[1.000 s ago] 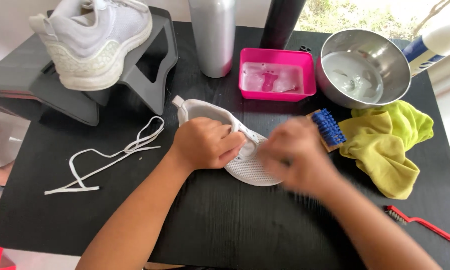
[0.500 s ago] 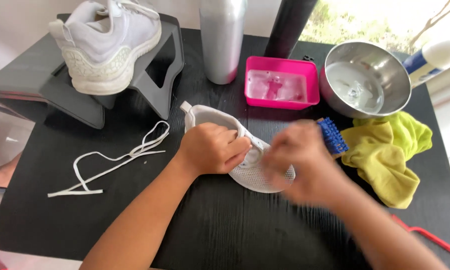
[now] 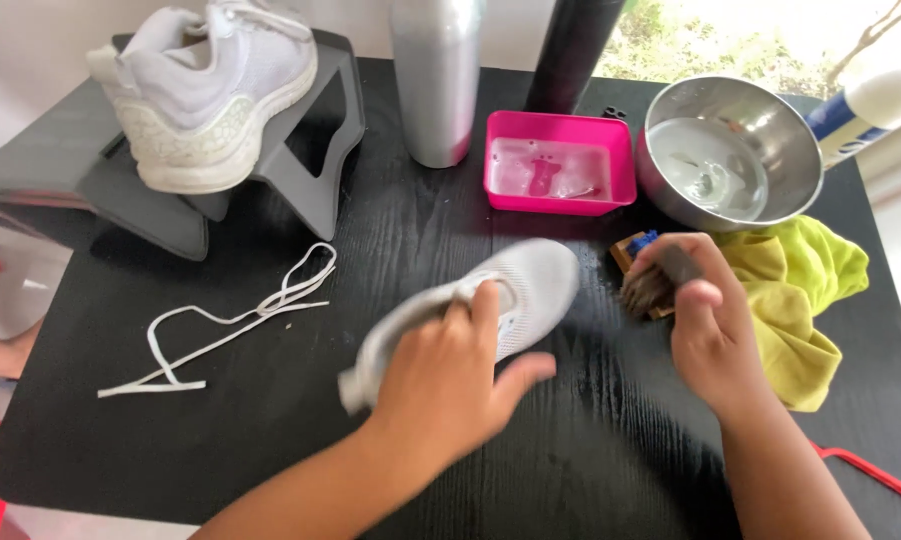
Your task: Scrubbing the mesh upper of a white sneaker with a brush and soapy water, then wiping it clean with a cloth.
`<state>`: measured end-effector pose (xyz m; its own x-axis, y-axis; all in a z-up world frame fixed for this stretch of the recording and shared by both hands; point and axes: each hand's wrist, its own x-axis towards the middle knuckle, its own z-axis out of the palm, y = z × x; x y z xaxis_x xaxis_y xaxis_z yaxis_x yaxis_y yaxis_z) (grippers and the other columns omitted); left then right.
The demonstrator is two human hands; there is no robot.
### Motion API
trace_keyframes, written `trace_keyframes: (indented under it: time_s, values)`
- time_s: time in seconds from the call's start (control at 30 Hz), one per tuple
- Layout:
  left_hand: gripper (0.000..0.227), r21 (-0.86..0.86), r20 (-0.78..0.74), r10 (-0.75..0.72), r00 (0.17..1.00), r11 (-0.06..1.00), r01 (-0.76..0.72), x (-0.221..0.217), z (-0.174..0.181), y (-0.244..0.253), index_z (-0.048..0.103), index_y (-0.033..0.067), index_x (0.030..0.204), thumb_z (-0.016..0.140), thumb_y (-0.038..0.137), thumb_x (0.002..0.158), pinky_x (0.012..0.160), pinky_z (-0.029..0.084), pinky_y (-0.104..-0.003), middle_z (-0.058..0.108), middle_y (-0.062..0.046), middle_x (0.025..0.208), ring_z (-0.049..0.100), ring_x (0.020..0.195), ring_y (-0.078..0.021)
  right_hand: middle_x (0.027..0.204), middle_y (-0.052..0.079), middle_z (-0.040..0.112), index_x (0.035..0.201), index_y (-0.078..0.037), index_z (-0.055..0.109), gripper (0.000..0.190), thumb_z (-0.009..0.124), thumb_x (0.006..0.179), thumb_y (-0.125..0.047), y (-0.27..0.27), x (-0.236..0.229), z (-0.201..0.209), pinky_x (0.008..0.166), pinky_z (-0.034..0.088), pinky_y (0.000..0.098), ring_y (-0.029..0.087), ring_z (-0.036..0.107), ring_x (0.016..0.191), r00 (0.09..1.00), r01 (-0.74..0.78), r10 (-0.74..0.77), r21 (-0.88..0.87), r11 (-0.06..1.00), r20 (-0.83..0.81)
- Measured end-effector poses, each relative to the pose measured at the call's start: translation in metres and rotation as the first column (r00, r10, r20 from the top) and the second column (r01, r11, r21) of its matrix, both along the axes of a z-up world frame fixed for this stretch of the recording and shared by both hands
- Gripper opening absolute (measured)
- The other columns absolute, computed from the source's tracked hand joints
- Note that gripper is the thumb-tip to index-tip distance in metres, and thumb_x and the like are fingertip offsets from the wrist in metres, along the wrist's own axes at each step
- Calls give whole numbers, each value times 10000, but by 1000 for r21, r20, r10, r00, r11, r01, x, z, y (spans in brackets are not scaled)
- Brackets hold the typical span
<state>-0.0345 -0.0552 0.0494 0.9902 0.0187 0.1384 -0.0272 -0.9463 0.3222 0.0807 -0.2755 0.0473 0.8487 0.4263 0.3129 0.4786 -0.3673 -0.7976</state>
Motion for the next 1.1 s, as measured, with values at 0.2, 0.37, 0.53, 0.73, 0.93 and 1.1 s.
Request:
trace_keyframes:
  time_s: [0.2, 0.37, 0.53, 0.73, 0.93, 1.1]
  values:
    - [1027, -91, -289, -79, 954, 994, 55, -29, 39, 16, 301, 87, 1600, 684, 707, 875, 558, 553, -647, 719, -229, 981, 721, 708, -509, 1580, 131, 322, 956, -84, 363, 148, 409, 1055, -184, -2, 2, -17, 786, 681, 399, 179, 533, 1154, 946, -159, 213, 224, 962, -245]
    - [836, -97, 57, 105, 993, 990, -99, -26, 35, 59, 532, 72, 1417, 682, 659, 840, 783, 555, -477, 713, -98, 1202, 673, 1079, -315, 1009, 60, 520, 1582, -107, 353, 695, 604, 936, -65, 21, -12, 8, 628, 677, 288, 122, 583, 968, 933, -77, 102, 86, 993, -345]
    - [1155, -185, -563, -5, 826, 975, -120, -17, 27, 53, 202, 192, 1611, 760, 727, 754, 929, 497, -564, 473, -58, 1398, 539, 1245, -345, 975, 21, 556, 1518, -111, 497, 595, 647, 946, -171, 31, -13, 9, 602, 493, 221, 95, 528, 811, 987, -83, 72, -75, 994, -146]
    - [821, -373, -419, -269, 867, 922, 106, -7, 14, 50, 310, 195, 1622, 579, 134, 848, 757, 500, -571, 519, -84, 1297, 657, 837, -454, 947, 69, 568, 1401, -89, 579, 479, 642, 935, -177, 41, -19, 6, 668, 470, 317, 176, 514, 749, 984, -155, 169, -196, 968, 59]
    - [744, -389, -375, -368, 851, 895, 216, -6, 12, 45, 399, 186, 1584, 492, 82, 853, 626, 509, -524, 547, -38, 1210, 644, 640, -376, 1164, 60, 662, 1336, -101, 631, 405, 607, 936, -161, 37, -6, -3, 844, 524, 410, 271, 650, 971, 960, -152, 230, -394, 907, 159]
    - [718, -450, -312, -351, 883, 873, 189, -3, 8, 46, 494, 205, 1538, 560, 161, 825, 704, 522, -508, 558, -18, 1168, 662, 677, -340, 1164, 131, 688, 1261, -6, 628, 300, 531, 979, -42, 37, -5, 1, 883, 432, 470, 335, 571, 885, 908, -198, 294, -314, 929, 298]
